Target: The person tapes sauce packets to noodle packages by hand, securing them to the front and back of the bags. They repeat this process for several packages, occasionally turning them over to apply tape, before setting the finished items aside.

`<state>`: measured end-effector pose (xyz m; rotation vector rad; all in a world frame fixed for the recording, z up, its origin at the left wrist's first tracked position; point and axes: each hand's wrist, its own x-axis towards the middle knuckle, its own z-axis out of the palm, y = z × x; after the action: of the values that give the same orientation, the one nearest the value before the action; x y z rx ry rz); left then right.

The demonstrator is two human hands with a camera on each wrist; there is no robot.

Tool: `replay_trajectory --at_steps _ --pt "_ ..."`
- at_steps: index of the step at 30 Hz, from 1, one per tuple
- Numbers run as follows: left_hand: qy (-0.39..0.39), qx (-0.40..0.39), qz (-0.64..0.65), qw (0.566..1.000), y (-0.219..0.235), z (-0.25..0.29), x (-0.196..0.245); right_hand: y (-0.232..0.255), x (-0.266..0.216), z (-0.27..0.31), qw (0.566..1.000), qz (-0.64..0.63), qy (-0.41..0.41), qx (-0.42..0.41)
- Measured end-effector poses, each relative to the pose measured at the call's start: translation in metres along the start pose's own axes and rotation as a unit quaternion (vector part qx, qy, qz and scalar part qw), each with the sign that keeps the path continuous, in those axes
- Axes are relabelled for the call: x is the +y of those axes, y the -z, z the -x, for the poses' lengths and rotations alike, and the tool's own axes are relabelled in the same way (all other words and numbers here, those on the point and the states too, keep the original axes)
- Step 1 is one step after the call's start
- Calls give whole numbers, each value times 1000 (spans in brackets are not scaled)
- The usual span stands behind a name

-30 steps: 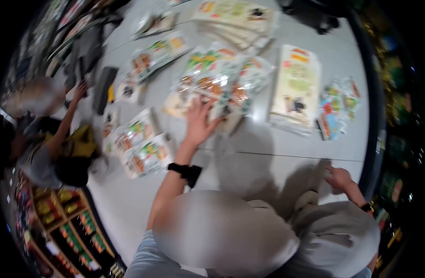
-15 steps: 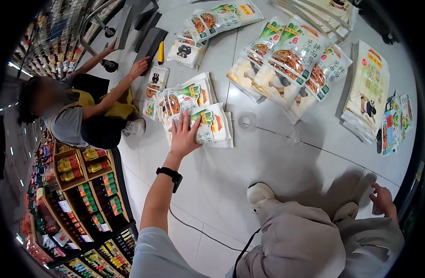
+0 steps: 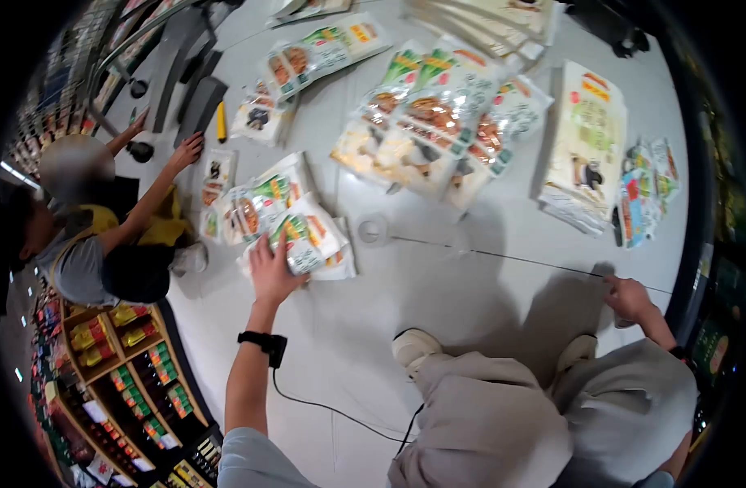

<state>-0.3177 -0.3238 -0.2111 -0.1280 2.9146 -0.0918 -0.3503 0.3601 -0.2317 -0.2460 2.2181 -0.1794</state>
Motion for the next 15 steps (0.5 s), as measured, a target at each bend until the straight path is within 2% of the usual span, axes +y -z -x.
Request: replay_trajectory --at_steps 1,2,3,4,5,6,9,10,12,13,15 --pt "-13 18 3 1000 -6 5 -7 -6 10 1 1000 6 16 12" --pt "-38 45 21 998 -22 2 -14 -4 7 4 1000 -6 -9 -2" --pt "-20 30 -8 999 -21 2 -11 -4 9 5 999 -21 -23 -28" --pt "-3 27 21 999 -12 0 -4 4 2 6 999 -3 -47 -24" --pt "-21 43 23 999 -11 1 -8 22 -14 13 997 4 -73 -24" --pt "6 20 25 999 -6 0 -5 24 -9 12 998 -5 -59 14" --pt "20 25 21 999 -12 -2 -7 55 -8 9 986 -96 -71 114" --pt "37 20 25 999 -14 -2 -7 60 -1 3 986 -93 -75 117" --pt "32 22 21 999 -18 -2 -10 74 6 -18 959 -201 -72 188" --pt "32 8 3 999 -16 -3 -9 81 7 -31 960 -202 -63 186" --pt "57 -43 -37 997 -10 -4 -4 89 5 -54 913 -316 -53 253"
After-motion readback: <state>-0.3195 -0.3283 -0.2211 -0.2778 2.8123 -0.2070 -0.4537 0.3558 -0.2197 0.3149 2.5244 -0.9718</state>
